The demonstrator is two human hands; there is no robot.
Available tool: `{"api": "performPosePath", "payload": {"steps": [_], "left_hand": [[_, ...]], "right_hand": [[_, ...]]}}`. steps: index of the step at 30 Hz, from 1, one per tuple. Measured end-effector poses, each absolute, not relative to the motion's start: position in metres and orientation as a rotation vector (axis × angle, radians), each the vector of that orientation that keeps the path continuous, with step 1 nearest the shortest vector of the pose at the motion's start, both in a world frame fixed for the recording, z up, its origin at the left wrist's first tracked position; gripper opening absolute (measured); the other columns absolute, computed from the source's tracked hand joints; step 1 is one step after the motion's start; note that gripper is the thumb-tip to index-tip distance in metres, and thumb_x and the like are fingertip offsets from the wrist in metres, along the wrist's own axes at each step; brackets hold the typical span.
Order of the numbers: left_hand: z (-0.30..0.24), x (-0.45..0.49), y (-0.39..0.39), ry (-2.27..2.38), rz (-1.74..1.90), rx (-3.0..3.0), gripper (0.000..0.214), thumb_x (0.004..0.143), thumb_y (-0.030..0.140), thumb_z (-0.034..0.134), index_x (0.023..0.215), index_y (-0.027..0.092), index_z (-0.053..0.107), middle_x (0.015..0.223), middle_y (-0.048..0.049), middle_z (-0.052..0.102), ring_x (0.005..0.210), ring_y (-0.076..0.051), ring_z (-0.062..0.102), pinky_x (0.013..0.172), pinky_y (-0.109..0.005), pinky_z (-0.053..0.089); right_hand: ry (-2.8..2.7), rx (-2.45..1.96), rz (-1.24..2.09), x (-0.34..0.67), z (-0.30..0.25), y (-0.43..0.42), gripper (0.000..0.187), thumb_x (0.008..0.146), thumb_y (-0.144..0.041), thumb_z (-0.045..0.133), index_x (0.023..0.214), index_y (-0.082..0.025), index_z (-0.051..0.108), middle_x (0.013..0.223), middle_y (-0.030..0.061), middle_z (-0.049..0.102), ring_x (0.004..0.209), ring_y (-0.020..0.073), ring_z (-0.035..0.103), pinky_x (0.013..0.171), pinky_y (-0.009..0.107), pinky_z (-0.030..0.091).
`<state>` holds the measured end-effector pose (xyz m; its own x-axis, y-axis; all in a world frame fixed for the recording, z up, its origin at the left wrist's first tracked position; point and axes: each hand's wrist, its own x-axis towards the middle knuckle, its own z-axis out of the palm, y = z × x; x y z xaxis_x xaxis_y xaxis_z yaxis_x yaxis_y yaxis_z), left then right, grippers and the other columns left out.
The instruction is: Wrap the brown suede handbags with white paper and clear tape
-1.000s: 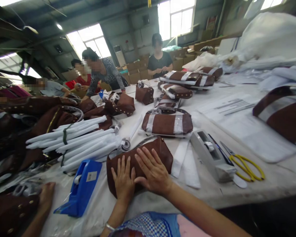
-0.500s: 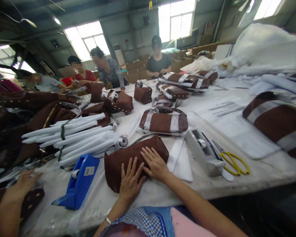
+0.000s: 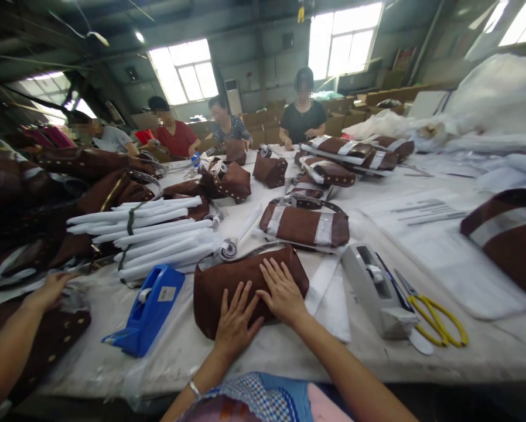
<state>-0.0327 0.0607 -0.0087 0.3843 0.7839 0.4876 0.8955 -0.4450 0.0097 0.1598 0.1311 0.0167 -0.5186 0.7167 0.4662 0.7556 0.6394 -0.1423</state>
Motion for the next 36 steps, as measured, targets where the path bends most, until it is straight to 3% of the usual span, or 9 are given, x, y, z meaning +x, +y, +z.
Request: {"api": "performPosePath", "payload": {"steps": [6, 10, 16, 18, 21, 23, 27, 30, 36], "left_hand": [[-0.007, -0.034, 0.06, -1.516, -0.64, -2.388, 0.065, 0.094, 0.054, 0.054, 0.152, 0.033, 0.035, 0.162, -0.005, 0.031, 0.15, -0.026, 0.027, 0.124, -0.053, 0.003], [-0.006, -0.035, 0.06, -1.514, -0.651, -2.389, 0.064, 0.094, 0.055, 0.053, 0.152, 0.033, 0.035, 0.163, -0.0042, 0.029, 0.151, -0.025, 0.026, 0.125, -0.052, 0.004], [-0.006, -0.036, 0.059, -1.503, -0.692, -2.378, 0.064, 0.094, 0.054, 0.054, 0.152, 0.033, 0.035, 0.163, -0.005, 0.029, 0.151, -0.026, 0.025, 0.124, -0.052, 0.006], [-0.006, -0.037, 0.058, -1.507, -0.715, -2.374, 0.065, 0.093, 0.054, 0.054, 0.152, 0.033, 0.035, 0.163, -0.0052, 0.029, 0.151, -0.026, 0.025, 0.124, -0.052, 0.006], [-0.005, -0.041, 0.053, -1.509, -0.734, -2.354, 0.066, 0.093, 0.053, 0.056, 0.152, 0.033, 0.036, 0.164, -0.0066, 0.028, 0.152, -0.028, 0.023, 0.124, -0.052, 0.006], [-0.003, -0.046, 0.049, -1.489, -0.709, -2.356, 0.066, 0.092, 0.05, 0.057, 0.152, 0.032, 0.036, 0.164, -0.0077, 0.027, 0.152, -0.028, 0.023, 0.124, -0.053, 0.007], [0.004, -0.054, 0.04, -1.443, -0.659, -2.386, 0.065, 0.092, 0.044, 0.057, 0.152, 0.031, 0.035, 0.164, -0.0084, 0.027, 0.152, -0.029, 0.023, 0.123, -0.054, 0.008], [0.01, -0.06, 0.037, -1.42, -0.649, -2.418, 0.065, 0.092, 0.044, 0.057, 0.152, 0.03, 0.036, 0.164, -0.0081, 0.027, 0.152, -0.029, 0.023, 0.123, -0.054, 0.01], [0.008, -0.059, 0.04, -1.404, -0.637, -2.388, 0.063, 0.092, 0.044, 0.059, 0.15, 0.03, 0.04, 0.163, -0.0093, 0.03, 0.15, -0.028, 0.027, 0.123, -0.053, 0.016]], "right_hand": [[-1.908, -1.4, 0.115, 0.189, 0.004, 0.12, 0.057, 0.1, -0.041, 0.048, 0.151, -0.019, 0.039, 0.159, 0.0136, 0.035, 0.149, 0.0319, 0.027, 0.119, 0.058, 0.029], [-1.66, -1.553, 0.486, 0.21, 0.0, 0.123, 0.073, 0.094, -0.054, 0.051, 0.154, -0.015, 0.033, 0.156, 0.0161, 0.04, 0.144, 0.0322, 0.038, 0.12, 0.055, 0.031], [-1.305, -1.767, 1.115, 0.228, 0.023, 0.146, 0.101, 0.067, -0.065, 0.077, 0.15, -0.021, 0.04, 0.146, 0.013, 0.054, 0.135, 0.0358, 0.05, 0.116, 0.055, 0.034], [-1.164, -1.681, 1.262, 0.23, 0.037, 0.147, 0.096, 0.068, -0.065, 0.077, 0.148, -0.022, 0.044, 0.145, 0.0115, 0.056, 0.133, 0.0334, 0.052, 0.113, 0.052, 0.039], [-0.962, -1.486, 1.508, 0.225, 0.053, 0.141, 0.069, 0.081, -0.071, 0.06, 0.129, -0.022, 0.063, 0.134, 0.0099, 0.065, 0.128, 0.0324, 0.057, 0.109, 0.052, 0.044], [-0.858, -1.338, 1.654, 0.219, 0.056, 0.131, 0.065, 0.086, -0.073, 0.051, 0.119, -0.021, 0.069, 0.124, 0.0101, 0.071, 0.124, 0.0326, 0.061, 0.107, 0.052, 0.047], [-0.872, -1.153, 1.72, 0.212, 0.058, 0.102, 0.058, 0.089, -0.064, 0.056, 0.131, -0.025, 0.061, 0.135, 0.007, 0.065, 0.126, 0.0292, 0.059, 0.107, 0.046, 0.048], [-1.001, -1.108, 1.767, 0.214, 0.065, 0.084, 0.062, 0.087, -0.052, 0.065, 0.142, -0.027, 0.05, 0.145, 0.0073, 0.057, 0.129, 0.0294, 0.057, 0.104, 0.045, 0.051], [-0.811, -1.206, 1.778, 0.208, 0.068, 0.084, 0.067, 0.082, -0.04, 0.072, 0.143, -0.025, 0.049, 0.129, 0.0082, 0.068, 0.107, 0.0295, 0.07, 0.087, 0.042, 0.06]]}}
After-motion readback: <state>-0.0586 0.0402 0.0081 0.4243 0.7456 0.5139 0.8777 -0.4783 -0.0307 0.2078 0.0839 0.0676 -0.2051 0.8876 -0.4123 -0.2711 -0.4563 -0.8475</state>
